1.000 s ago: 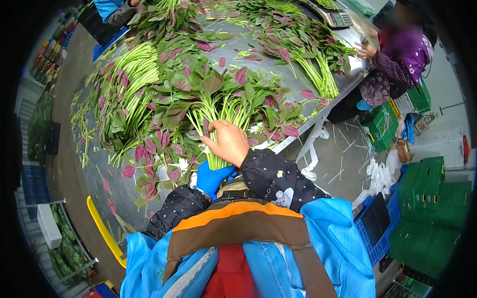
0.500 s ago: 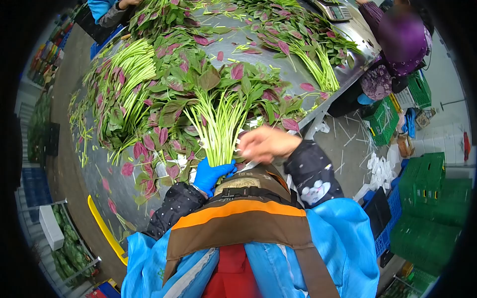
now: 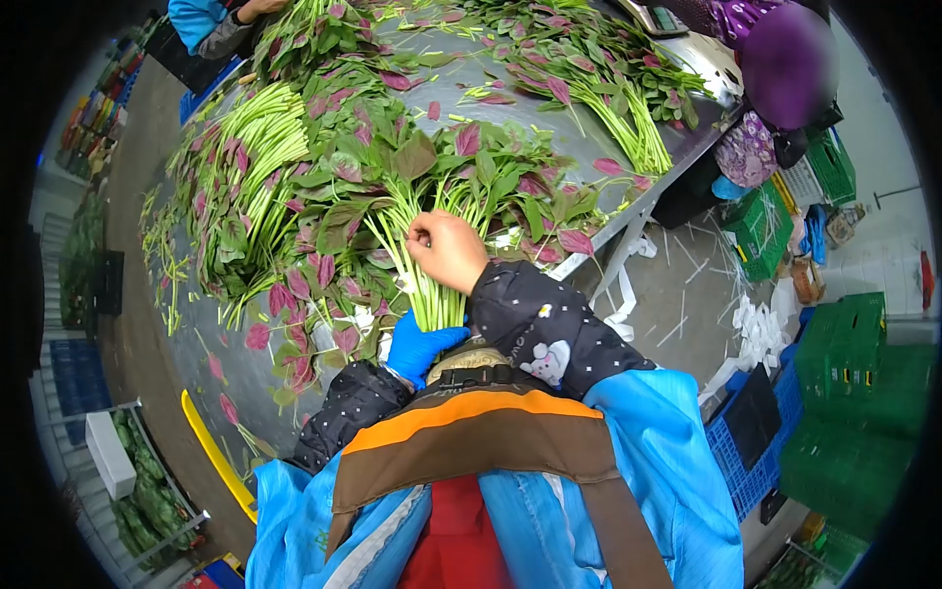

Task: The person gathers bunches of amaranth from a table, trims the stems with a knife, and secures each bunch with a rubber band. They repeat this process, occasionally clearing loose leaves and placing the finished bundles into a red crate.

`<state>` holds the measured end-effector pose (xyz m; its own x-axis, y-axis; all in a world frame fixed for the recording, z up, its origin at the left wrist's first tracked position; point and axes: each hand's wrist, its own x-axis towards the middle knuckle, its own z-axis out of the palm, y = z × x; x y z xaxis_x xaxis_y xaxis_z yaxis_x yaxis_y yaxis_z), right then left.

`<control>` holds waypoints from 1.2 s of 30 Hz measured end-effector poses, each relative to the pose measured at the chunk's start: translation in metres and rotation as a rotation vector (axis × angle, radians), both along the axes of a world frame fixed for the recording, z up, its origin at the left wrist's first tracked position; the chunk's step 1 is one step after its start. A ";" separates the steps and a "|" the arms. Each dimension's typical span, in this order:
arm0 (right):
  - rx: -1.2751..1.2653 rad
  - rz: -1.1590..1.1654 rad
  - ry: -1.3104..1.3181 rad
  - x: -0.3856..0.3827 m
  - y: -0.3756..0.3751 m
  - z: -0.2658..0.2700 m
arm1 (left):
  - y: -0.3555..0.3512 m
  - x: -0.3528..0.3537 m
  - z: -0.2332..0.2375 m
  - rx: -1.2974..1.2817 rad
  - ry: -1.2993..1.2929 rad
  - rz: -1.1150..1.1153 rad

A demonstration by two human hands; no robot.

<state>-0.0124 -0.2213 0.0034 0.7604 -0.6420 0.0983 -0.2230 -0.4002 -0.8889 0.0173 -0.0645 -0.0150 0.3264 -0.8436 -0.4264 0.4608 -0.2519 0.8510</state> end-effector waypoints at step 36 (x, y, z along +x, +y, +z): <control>0.879 0.218 0.128 -0.065 0.017 -0.009 | 0.000 0.013 0.001 -0.050 0.331 -0.220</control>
<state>-0.0773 -0.2043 -0.0057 0.8451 -0.2864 -0.4514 -0.3398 0.3640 -0.8672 0.0306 -0.0641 -0.0145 -0.0121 -0.9004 -0.4348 0.6520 -0.3368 0.6793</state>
